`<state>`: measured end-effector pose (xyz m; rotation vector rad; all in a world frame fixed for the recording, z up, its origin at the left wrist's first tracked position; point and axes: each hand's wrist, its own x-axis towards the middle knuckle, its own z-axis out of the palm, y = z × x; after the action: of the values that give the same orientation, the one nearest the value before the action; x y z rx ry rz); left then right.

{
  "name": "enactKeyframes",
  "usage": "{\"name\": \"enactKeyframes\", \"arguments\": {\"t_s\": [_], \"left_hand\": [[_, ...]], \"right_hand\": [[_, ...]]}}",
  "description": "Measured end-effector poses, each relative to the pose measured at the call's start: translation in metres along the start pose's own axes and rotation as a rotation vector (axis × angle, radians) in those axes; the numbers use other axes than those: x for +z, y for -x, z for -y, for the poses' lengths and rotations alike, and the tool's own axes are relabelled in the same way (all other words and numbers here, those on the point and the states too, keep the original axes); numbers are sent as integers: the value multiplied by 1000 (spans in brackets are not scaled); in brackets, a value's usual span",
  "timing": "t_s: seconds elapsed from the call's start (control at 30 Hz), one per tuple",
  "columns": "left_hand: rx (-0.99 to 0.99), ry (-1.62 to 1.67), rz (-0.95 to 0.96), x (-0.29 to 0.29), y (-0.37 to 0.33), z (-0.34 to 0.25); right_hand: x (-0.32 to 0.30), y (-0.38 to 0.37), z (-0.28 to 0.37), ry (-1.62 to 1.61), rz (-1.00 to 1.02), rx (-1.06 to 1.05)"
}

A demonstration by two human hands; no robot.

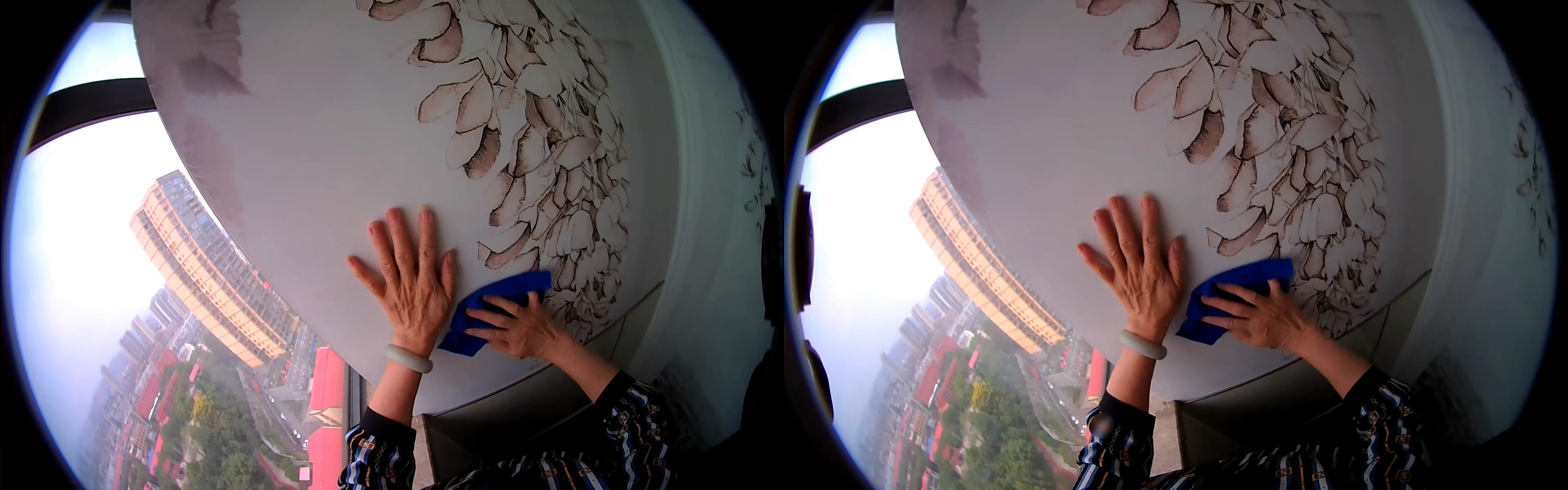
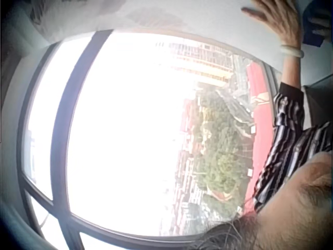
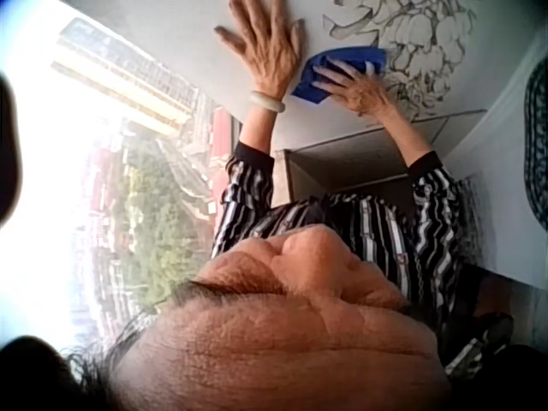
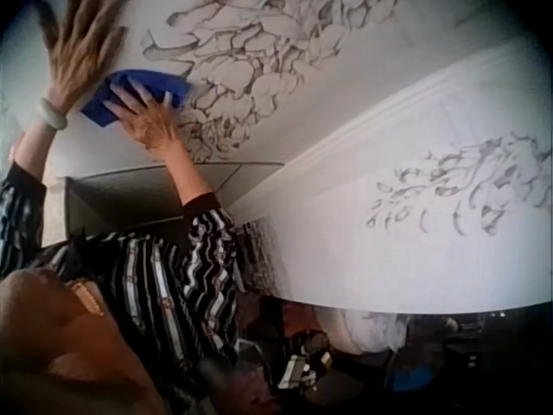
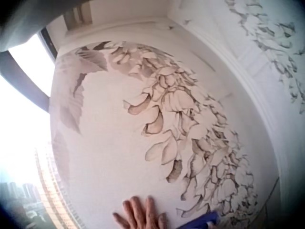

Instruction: The person uses a blue cloth to wipe a window sill and adjacent wall surfaces. They move from the sill to the wall, then down to the floor area, and finally back to the sill.

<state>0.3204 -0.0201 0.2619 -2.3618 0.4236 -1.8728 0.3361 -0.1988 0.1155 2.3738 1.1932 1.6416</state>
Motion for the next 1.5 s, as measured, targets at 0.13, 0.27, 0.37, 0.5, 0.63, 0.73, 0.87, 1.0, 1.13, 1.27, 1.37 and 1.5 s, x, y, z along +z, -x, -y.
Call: {"name": "enactKeyframes", "arguments": {"t_s": [0.13, 0.27, 0.37, 0.5, 0.63, 0.73, 0.87, 1.0, 1.13, 1.27, 1.37, 1.5], "left_hand": [[5, -14, -1, 0, 3, 6], [12, -19, 10, 0, 0, 0], [-6, -11, -6, 2, 2, 5], [21, -7, -47, 6, 1, 0], [2, -2, -1, 0, 1, -1], [8, -35, -1, 1, 7, 9], [2, -19, 8, -2, 0, 0], [4, -18, 19, -1, 4, 6], [-8, 10, -3, -2, -3, -4], [0, -15, 10, -3, -1, 1], [-11, -14, 1, -1, -1, -1], [10, -80, 34, -3, 3, 3]], "right_hand": [[-42, -69, -55, 11, -198, 270], [-71, -129, -90, 93, -505, 666], [-64, -118, -61, 63, -341, 541], [-16, -30, -4, 29, -91, 236], [-18, -21, -18, 60, -87, 52], [-38, -68, -46, 2, -272, 254], [-74, -118, -90, 86, -481, 641], [-49, -91, -34, -22, -256, 534], [-12, -13, 13, -21, 87, 178], [-24, -8, -28, -35, 54, 64], [-67, -42, -85, 60, -165, 494], [-62, -69, -109, 69, -455, 919]]}}
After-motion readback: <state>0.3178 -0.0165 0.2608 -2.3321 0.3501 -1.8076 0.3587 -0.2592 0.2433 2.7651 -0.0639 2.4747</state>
